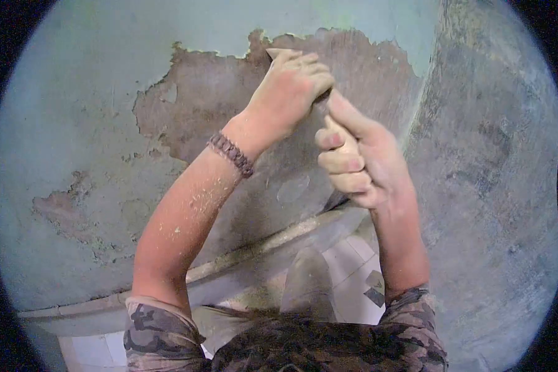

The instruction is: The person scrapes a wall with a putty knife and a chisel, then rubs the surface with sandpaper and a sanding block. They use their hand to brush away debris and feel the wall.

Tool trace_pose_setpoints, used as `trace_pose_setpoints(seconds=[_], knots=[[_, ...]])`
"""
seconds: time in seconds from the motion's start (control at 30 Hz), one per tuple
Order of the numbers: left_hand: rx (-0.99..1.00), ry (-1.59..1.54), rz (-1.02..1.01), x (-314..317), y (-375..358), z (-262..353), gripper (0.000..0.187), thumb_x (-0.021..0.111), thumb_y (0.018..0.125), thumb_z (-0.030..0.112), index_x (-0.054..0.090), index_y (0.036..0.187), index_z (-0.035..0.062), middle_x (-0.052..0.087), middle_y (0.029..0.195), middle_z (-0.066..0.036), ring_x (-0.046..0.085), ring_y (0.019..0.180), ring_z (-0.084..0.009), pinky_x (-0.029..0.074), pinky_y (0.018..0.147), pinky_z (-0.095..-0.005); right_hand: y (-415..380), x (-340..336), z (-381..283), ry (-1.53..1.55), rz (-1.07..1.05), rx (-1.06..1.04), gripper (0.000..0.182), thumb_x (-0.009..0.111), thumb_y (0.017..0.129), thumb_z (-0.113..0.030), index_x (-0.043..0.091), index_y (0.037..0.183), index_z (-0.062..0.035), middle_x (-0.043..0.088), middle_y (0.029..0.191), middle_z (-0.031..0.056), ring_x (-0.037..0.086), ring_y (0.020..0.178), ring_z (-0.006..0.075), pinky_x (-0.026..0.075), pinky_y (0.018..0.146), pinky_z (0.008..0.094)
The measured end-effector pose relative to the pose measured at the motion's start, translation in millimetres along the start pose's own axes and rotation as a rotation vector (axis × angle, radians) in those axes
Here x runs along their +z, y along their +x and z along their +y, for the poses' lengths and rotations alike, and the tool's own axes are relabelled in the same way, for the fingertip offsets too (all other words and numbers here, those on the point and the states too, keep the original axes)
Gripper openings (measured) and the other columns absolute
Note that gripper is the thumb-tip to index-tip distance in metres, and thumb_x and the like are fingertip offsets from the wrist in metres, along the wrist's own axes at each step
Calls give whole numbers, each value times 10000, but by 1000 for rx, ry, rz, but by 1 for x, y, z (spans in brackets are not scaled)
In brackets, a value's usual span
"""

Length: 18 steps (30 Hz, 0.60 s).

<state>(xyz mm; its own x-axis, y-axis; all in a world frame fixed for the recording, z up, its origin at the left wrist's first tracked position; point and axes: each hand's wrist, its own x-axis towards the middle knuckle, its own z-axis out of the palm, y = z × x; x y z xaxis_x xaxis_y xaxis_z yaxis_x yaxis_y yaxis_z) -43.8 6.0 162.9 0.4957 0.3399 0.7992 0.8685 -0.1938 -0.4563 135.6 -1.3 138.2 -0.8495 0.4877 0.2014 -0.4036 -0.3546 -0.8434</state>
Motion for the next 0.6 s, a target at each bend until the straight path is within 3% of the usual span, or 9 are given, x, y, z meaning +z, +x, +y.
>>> trace_pose_setpoints(seconds=[0.07, 0.13, 0.2, 0.27, 0.37, 0.4, 0.47, 0.5, 0.6], knots=[[105, 27, 184, 3, -4, -9, 192, 577, 772, 152, 641, 931, 64, 677, 1063, -83, 587, 1139, -265, 407, 975, -414, 10, 2, 8, 28, -1, 8, 135, 495, 982, -314, 438, 1061, -221, 468, 744, -15, 367, 439, 29, 232, 281, 169], [108, 22, 195, 1, 2, -11, 193, 578, 772, 155, 644, 932, 68, 681, 1052, -78, 596, 1130, -263, 409, 972, -409, 7, 1, 0, 43, -43, 14, 165, 495, 982, -311, 438, 1124, -250, 470, 751, -14, 372, 446, 29, 235, 285, 170], [-10, -57, 17, -9, 0, 2, 193, 572, 778, 161, 642, 932, 68, 680, 1037, -85, 604, 1105, -274, 415, 957, -409, -4, 6, -2, 82, -25, 89, 162, 478, 988, -310, 441, 1133, -250, 473, 741, -12, 375, 446, 32, 234, 286, 171], [49, -98, 131, -6, -11, -3, 191, 569, 777, 164, 637, 925, 64, 669, 1018, -104, 606, 1074, -291, 427, 919, -416, -5, 12, 6, -4, 29, 7, 156, 477, 990, -333, 446, 1057, -195, 482, 735, -8, 373, 431, 36, 229, 274, 172], [-12, -89, -20, -12, 0, 0, 174, 550, 783, 157, 622, 915, 69, 663, 1013, -73, 605, 1081, -268, 422, 932, -403, 5, -11, -9, 76, -304, 136, 237, 468, 991, -385, 424, 946, -157, 494, 712, -4, 373, 403, 41, 236, 250, 172], [-8, -96, -22, -12, -2, 5, 174, 550, 783, 157, 622, 915, 69, 663, 1013, -73, 605, 1081, -268, 422, 932, -403, 0, -9, -7, 80, -298, 132, 237, 468, 991, -385, 424, 946, -157, 494, 712, -4, 373, 403, 41, 236, 250, 172], [-10, 13, 30, -15, -7, 4, 197, 552, 778, 158, 629, 936, 69, 669, 1042, -63, 598, 1105, -251, 408, 967, -395, -5, 9, 0, 210, -61, 140, 235, 458, 996, -384, 426, 955, -154, 495, 711, -4, 374, 403, 42, 242, 250, 172], [39, 51, 116, -12, -10, 0, 216, 560, 771, 161, 641, 951, 76, 666, 1086, -60, 584, 1137, -248, 395, 992, -399, 0, 5, 6, 195, -116, 114, 235, 466, 994, -380, 422, 955, -152, 488, 726, 1, 371, 412, 43, 246, 252, 178], [69, 1, 129, -12, -4, -18, 207, 564, 777, 155, 653, 950, 84, 666, 1109, -47, 576, 1157, -237, 389, 1007, -399, 13, 10, 13, 173, -155, 2, 200, 475, 992, -368, 433, 996, -173, 473, 738, 2, 362, 419, 46, 249, 255, 182]])
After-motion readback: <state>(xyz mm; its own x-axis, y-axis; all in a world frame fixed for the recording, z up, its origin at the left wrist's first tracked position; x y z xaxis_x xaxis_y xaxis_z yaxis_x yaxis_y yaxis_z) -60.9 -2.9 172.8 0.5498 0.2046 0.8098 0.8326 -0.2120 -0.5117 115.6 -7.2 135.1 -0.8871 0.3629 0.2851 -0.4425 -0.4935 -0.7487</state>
